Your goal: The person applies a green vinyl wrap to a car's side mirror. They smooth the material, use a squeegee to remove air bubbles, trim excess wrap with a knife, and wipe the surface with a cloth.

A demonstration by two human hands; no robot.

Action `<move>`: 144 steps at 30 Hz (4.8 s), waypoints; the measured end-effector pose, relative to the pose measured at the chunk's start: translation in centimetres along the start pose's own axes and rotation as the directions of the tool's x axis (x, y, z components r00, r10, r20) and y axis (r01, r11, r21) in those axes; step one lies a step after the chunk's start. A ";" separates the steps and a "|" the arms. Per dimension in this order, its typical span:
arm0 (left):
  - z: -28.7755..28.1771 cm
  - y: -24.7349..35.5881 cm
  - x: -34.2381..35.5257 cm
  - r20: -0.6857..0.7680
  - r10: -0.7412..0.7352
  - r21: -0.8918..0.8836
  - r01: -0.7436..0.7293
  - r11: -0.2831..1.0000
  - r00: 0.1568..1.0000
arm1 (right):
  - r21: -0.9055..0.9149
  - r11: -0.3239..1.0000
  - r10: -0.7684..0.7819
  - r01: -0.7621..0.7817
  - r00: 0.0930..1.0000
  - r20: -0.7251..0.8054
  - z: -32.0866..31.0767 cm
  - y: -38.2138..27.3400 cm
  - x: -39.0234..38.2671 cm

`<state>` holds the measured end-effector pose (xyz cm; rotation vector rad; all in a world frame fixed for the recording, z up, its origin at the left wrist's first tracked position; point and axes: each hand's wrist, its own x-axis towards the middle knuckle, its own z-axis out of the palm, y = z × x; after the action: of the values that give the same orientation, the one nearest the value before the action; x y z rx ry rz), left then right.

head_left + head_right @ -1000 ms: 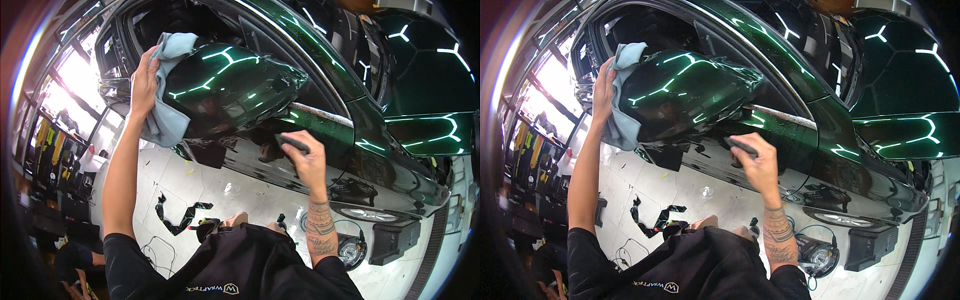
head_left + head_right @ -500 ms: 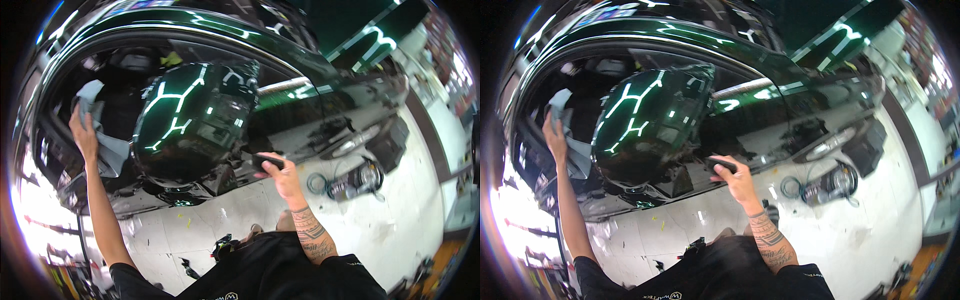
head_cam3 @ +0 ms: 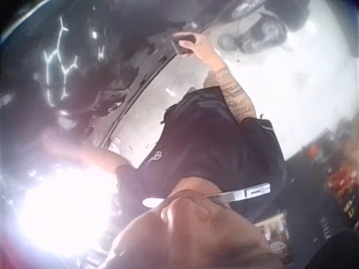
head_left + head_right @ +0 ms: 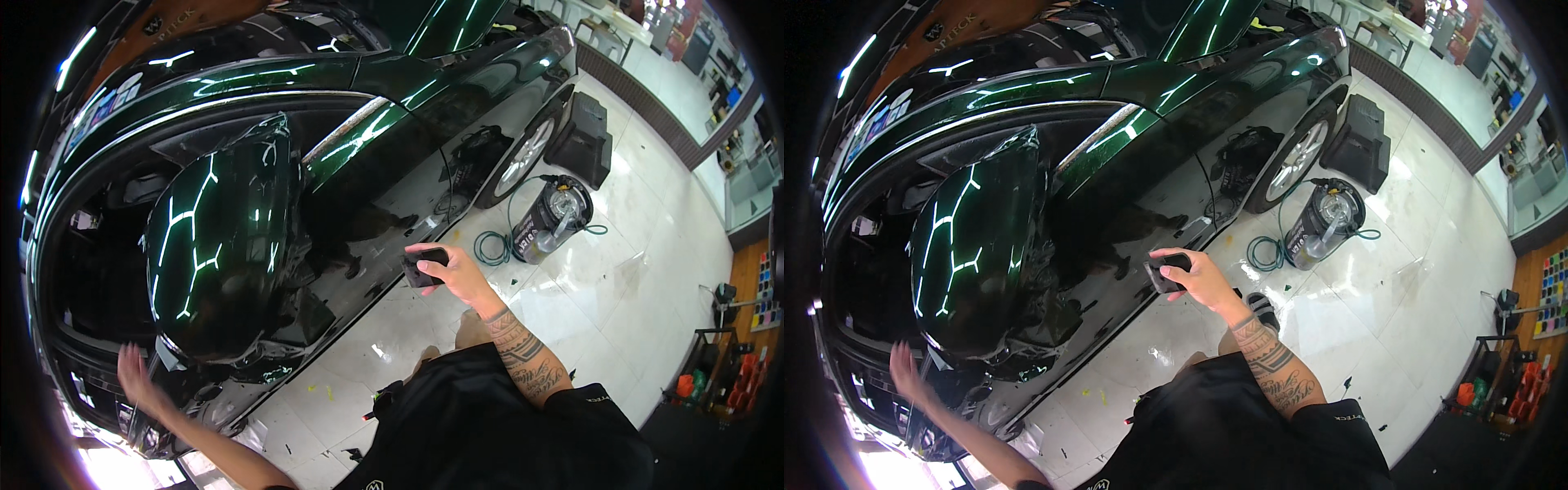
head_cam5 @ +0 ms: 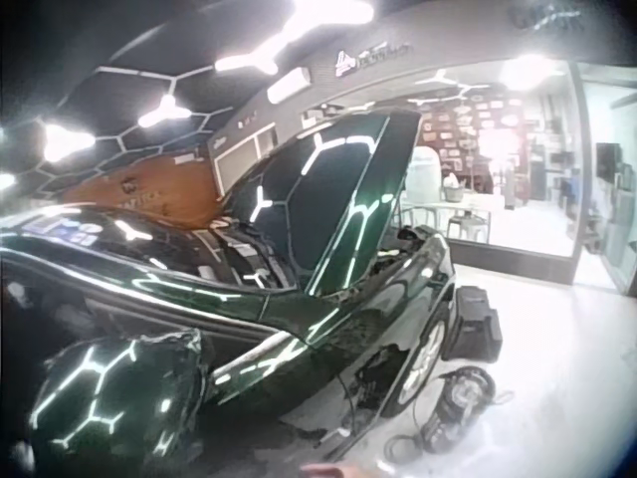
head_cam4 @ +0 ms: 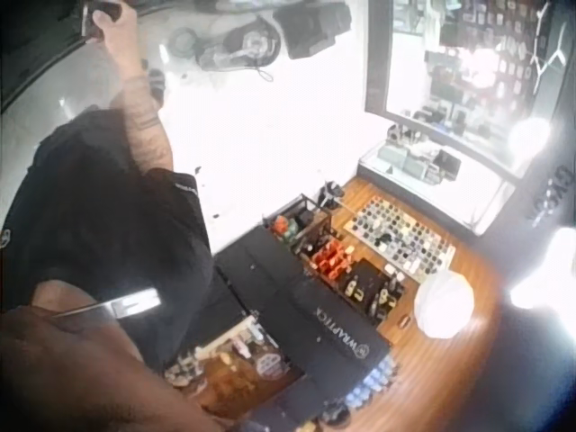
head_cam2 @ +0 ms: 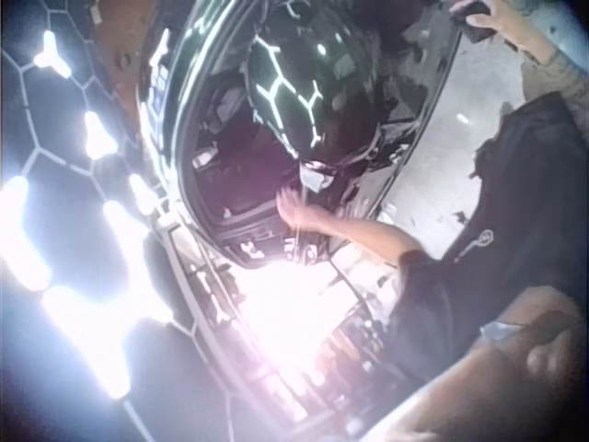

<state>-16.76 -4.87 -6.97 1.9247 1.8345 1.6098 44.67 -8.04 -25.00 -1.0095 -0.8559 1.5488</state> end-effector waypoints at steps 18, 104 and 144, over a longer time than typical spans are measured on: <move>41.0 24.6 -12.4 -0.062 -0.739 -0.927 0.235 0.292 0.670 | 0.129 0.807 0.346 -0.576 0.638 0.688 6.2 -8.4 20.4; 43.6 29.0 -10.6 -0.022 -0.694 -0.304 0.656 0.691 0.720 | 0.089 -0.094 -0.420 0.992 -0.121 0.900 2.5 -15.6 26.6; 38.1 27.4 0.7 0.243 0.043 0.963 -0.246 0.110 0.969 | 0.210 0.886 0.215 -0.414 0.768 0.603 9.8 -6.5 21.4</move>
<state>27.77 9.80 -6.89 2.4576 3.1068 -0.2233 36.10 14.00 -19.02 -0.4476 -0.7944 2.2705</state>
